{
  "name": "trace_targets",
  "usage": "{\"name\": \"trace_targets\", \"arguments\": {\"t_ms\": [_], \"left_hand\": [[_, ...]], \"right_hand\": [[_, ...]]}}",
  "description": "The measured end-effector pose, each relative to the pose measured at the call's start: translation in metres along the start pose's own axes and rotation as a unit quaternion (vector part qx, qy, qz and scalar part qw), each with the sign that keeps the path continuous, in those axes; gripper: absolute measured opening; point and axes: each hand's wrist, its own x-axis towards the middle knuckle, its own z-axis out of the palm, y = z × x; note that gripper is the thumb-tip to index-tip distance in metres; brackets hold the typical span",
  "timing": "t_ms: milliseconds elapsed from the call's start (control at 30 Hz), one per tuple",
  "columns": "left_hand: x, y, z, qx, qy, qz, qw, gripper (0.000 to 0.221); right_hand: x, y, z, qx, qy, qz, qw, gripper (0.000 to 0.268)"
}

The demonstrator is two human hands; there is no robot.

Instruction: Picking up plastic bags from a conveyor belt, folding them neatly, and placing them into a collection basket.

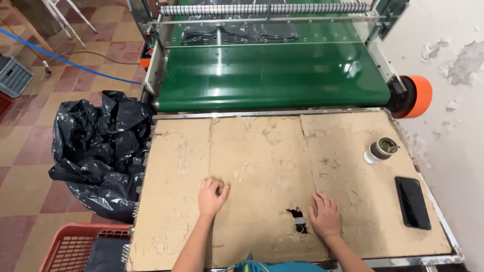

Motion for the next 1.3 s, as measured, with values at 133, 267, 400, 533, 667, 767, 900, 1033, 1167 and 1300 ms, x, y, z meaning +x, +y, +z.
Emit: {"name": "trace_targets", "arguments": {"t_ms": [133, 267, 400, 533, 667, 767, 900, 1033, 1167, 1300], "left_hand": [[0.0, -0.002, 0.001, -0.003, -0.018, -0.017, 1.0, 0.029], [0.0, -0.001, 0.001, 0.002, -0.026, -0.022, 0.999, 0.028], [0.001, 0.003, 0.001, 0.001, -0.022, -0.028, 0.999, 0.028], [0.019, 0.005, 0.009, -0.026, -0.025, -0.093, 0.995, 0.032], [0.077, -0.001, 0.045, -0.163, -0.011, -0.205, 0.965, 0.03], [0.137, 0.004, 0.074, -0.25, -0.003, -0.283, 0.926, 0.032], [0.192, -0.003, 0.109, -0.349, 0.052, -0.339, 0.872, 0.03], [0.233, -0.008, 0.13, -0.448, 0.039, -0.434, 0.78, 0.034], [0.267, -0.012, 0.135, -0.552, 0.047, -0.407, 0.726, 0.055], [0.294, -0.038, 0.138, -0.64, 0.091, -0.41, 0.643, 0.074]], "right_hand": [[-0.001, 0.001, 0.002, -0.01, -0.046, 0.036, 0.998, 0.047], [-0.002, 0.001, 0.001, -0.009, -0.05, 0.059, 0.997, 0.045], [-0.001, 0.005, 0.005, -0.028, -0.038, 0.042, 0.998, 0.043], [-0.002, 0.004, 0.004, -0.026, -0.025, 0.034, 0.999, 0.044], [-0.001, 0.005, 0.007, -0.017, -0.047, 0.046, 0.998, 0.046], [-0.001, 0.006, 0.006, -0.016, -0.049, 0.045, 0.998, 0.047], [-0.003, 0.007, 0.011, -0.014, -0.066, 0.071, 0.995, 0.05], [-0.002, 0.007, 0.012, -0.03, -0.019, 0.052, 0.998, 0.045], [-0.003, 0.012, 0.015, -0.016, -0.072, 0.078, 0.994, 0.05], [0.0, 0.004, 0.014, -0.027, -0.061, 0.088, 0.994, 0.044]]}}
